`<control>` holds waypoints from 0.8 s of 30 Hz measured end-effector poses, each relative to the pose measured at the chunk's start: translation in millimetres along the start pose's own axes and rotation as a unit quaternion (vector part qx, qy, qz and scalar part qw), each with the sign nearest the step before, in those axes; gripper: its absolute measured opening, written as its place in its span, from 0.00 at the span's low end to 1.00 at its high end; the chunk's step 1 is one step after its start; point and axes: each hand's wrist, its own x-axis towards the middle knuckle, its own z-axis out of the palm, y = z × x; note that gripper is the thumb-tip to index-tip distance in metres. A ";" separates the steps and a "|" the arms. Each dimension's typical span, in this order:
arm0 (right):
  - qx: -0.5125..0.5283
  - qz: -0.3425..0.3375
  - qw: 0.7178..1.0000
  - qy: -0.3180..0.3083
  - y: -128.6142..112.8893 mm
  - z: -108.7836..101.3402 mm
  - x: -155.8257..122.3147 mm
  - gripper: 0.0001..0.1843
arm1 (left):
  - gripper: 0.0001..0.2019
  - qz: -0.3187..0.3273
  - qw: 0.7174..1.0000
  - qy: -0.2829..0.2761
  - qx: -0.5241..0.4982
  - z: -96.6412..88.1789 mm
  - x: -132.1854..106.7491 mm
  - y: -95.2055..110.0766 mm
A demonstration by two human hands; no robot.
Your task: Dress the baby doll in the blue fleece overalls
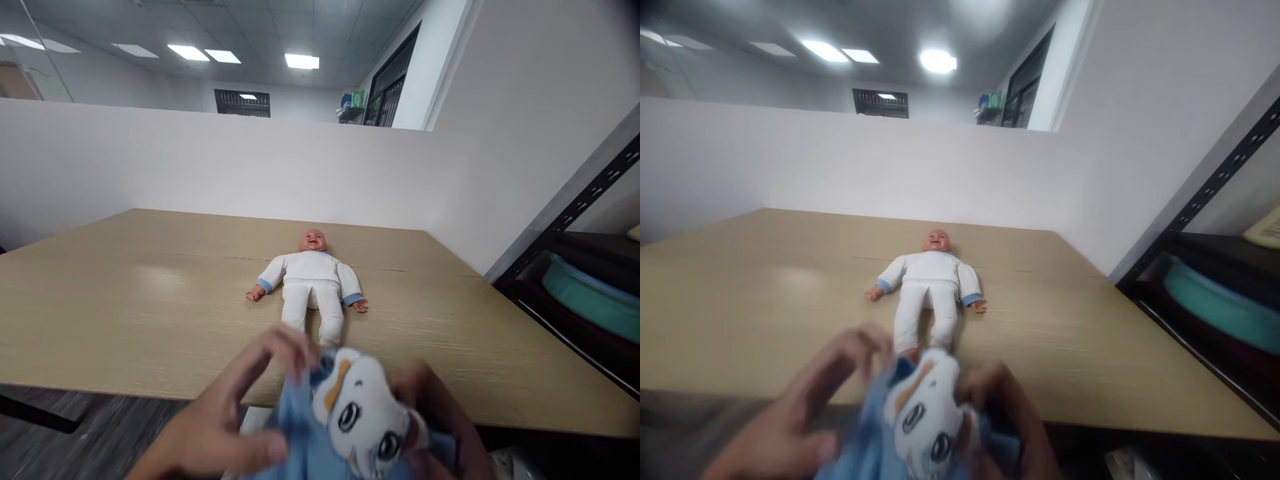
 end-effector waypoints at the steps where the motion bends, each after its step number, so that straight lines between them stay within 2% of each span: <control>1: -0.018 -0.033 0.999 -0.019 -16.1 2.7 16.0 0.19 | 0.27 0.033 0.999 0.011 0.003 -9.0 18.2 4.7; 3: -0.067 -0.126 0.989 -0.050 -38.7 5.9 51.4 0.17 | 0.31 0.047 0.997 -0.046 0.029 -26.4 56.5 10.2; 4: -0.084 -0.140 0.984 -0.077 -46.0 5.7 69.4 0.14 | 0.31 0.054 0.995 -0.072 0.041 -34.8 74.5 10.9; 7: -0.137 -0.154 0.966 -0.155 -57.8 -2.6 120.0 0.13 | 0.22 0.042 0.992 -0.112 0.035 -59.0 117.2 7.6; 9: -0.204 -0.153 0.948 -0.189 -61.8 -13.7 150.8 0.23 | 0.17 0.041 0.992 -0.108 0.041 -74.0 136.3 3.2; 11: -0.272 -0.136 0.925 -0.228 -63.4 -26.4 180.6 0.36 | 0.16 0.049 0.991 -0.104 0.061 -87.4 151.0 -1.9; 12: -0.299 -0.126 0.914 -0.244 -62.8 -32.4 195.4 0.39 | 0.17 0.056 0.991 -0.104 0.068 -93.4 157.6 -4.6; 13: -0.319 -0.119 0.905 -0.257 -61.2 -37.7 209.9 0.39 | 0.17 0.066 0.990 -0.101 0.072 -99.0 164.1 -7.4; 15: -0.325 -0.129 0.901 -0.255 -54.9 -45.4 236.9 0.31 | 0.20 0.083 0.990 -0.086 0.068 -108.9 177.2 -13.0; 18: -0.269 -0.180 0.921 -0.217 -43.2 -49.0 267.2 0.21 | 0.26 0.082 0.995 -0.042 0.026 -121.7 197.9 -19.4; 21: -0.188 -0.224 0.935 -0.200 -37.2 -46.8 281.8 0.14 | 0.30 0.065 0.997 -0.007 -0.050 -129.8 219.4 -21.8; 24: -0.165 -0.257 0.928 -0.212 -38.1 -43.9 284.4 0.12 | 0.23 0.025 0.995 -0.026 -0.091 -130.8 236.9 -23.1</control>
